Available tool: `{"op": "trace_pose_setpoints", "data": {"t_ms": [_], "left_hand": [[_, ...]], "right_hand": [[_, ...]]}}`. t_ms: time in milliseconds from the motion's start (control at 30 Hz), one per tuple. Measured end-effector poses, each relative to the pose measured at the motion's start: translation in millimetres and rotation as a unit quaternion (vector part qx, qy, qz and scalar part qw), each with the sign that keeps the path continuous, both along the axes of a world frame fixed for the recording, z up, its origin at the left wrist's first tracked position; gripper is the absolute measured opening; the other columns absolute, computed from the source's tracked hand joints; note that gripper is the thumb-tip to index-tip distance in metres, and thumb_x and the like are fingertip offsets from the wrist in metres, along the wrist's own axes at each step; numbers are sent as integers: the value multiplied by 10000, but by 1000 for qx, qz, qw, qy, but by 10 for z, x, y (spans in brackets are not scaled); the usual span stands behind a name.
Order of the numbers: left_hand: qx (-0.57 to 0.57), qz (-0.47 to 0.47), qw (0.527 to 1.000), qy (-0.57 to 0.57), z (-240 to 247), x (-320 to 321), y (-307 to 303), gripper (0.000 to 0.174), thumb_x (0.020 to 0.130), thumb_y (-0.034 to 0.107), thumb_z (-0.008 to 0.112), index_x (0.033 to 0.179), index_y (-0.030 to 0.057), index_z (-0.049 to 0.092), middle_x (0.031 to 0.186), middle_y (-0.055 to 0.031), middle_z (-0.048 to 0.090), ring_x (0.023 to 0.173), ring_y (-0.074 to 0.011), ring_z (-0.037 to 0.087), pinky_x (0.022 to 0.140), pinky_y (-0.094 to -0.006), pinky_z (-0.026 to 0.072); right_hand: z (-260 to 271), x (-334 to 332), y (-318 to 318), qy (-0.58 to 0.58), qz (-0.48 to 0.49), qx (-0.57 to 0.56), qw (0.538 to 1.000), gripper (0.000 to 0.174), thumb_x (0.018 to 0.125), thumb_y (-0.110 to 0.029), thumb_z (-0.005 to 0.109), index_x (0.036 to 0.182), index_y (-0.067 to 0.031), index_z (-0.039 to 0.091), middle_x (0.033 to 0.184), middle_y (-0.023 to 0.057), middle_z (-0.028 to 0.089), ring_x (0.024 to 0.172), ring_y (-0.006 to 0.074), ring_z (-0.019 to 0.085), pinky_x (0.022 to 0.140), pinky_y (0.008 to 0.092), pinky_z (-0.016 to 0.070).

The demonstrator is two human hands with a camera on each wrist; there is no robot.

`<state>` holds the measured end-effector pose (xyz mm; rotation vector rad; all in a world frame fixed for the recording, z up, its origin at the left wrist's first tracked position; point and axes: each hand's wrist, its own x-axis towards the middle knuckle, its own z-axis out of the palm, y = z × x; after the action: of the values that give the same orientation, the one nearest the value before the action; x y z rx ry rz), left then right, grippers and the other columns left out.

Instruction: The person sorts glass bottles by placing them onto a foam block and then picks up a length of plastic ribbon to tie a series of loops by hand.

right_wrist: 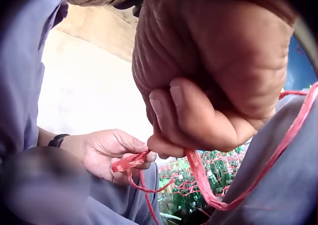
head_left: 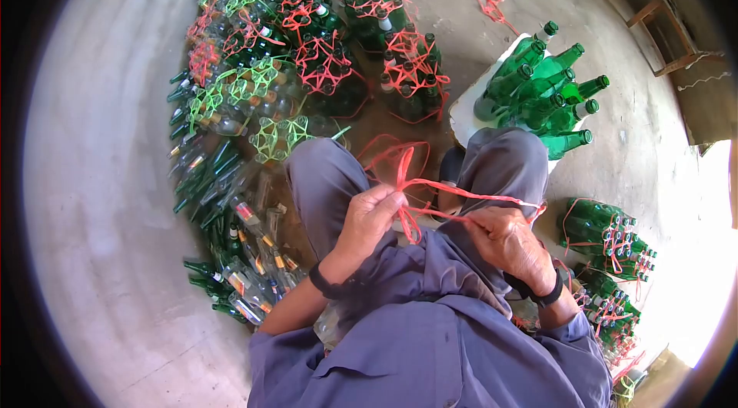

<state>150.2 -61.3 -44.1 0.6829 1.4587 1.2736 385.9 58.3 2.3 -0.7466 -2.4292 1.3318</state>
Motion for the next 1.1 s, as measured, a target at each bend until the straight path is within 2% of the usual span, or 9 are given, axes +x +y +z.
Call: {"op": "trace_pose_setpoints", "data": {"t_ms": [167, 300, 367, 433, 567, 633, 800, 933, 1100], "left_hand": [[-15, 39, 987, -157, 169, -45, 46, 235, 1026, 244, 590, 948, 25, 625, 723, -43, 644, 506, -64, 527, 437, -192, 370], [-7, 21, 987, -162, 228, -59, 53, 211, 1022, 234, 594, 964, 32, 618, 717, -42, 642, 503, -62, 529, 421, -190, 363], [-3, -25, 984, -176, 165, -84, 41, 167, 1001, 200, 624, 990, 34, 626, 758, -32, 649, 538, -59, 554, 450, -188, 385], [-11, -32, 983, -182, 164, -42, 53, 143, 986, 175, 643, 998, 33, 630, 788, -25, 652, 567, -56, 564, 470, -186, 395], [-29, -61, 977, -204, 210, -40, 54, 131, 953, 123, 685, 1032, 26, 645, 860, 0, 649, 651, -45, 577, 549, -182, 428], [-38, -69, 978, -195, 193, -47, 51, 138, 951, 121, 688, 1036, 20, 648, 856, 3, 645, 669, -43, 578, 574, -181, 439], [-49, -120, 980, -151, 206, -33, 51, 155, 958, 124, 683, 1052, 5, 653, 852, 14, 633, 712, -31, 571, 636, -187, 461], [-40, -161, 978, -127, 279, 95, 140, 139, 970, 121, 668, 1048, 7, 654, 855, 24, 621, 723, -23, 552, 647, -193, 457], [-29, -183, 974, -133, 262, 184, 189, 137, 969, 108, 663, 1061, 7, 651, 897, 26, 621, 770, -27, 555, 701, -199, 457]], "right_hand": [[25, 219, 128, -82, -140, 187, 969, 23, 855, -23, 652, 868, -7, 642, 808, 194, 662, 749, 391, 658, 648, 454, 524], [162, 377, 166, -100, -217, 168, 956, 223, 854, -16, 653, 1076, 2, 666, 824, 214, 672, 733, 395, 673, 645, 459, 535], [198, 469, 206, -109, -279, 120, 947, 522, 852, 7, 649, 1365, -10, 553, 764, 216, 658, 676, 375, 669, 620, 444, 527], [203, 517, 243, -95, -335, 101, 932, 563, 863, -8, 627, 1411, 11, 497, 744, 226, 649, 659, 377, 662, 603, 460, 512], [16, 829, 325, -196, -322, 140, 916, 565, 859, -26, 613, 1406, 34, 487, 736, 231, 644, 667, 384, 655, 604, 458, 500], [-158, 1056, 347, -278, -186, 241, 911, 569, 847, -37, 603, 1401, 35, 493, 737, 231, 637, 703, 387, 656, 619, 451, 498], [257, 873, 266, -124, -271, 75, 952, 437, 836, 13, 656, 1271, 38, 622, 1178, 204, 696, 692, 240, 655, 624, 324, 530], [493, 442, 140, -52, -229, -32, 971, 418, 842, -10, 717, 1252, 16, 645, 1112, 187, 720, 707, 204, 668, 652, 321, 549], [313, -117, -35, 10, -21, 7, 1000, 267, 817, -91, 761, 1069, -27, 700, 815, 197, 691, 757, 344, 707, 650, 416, 549]]}}
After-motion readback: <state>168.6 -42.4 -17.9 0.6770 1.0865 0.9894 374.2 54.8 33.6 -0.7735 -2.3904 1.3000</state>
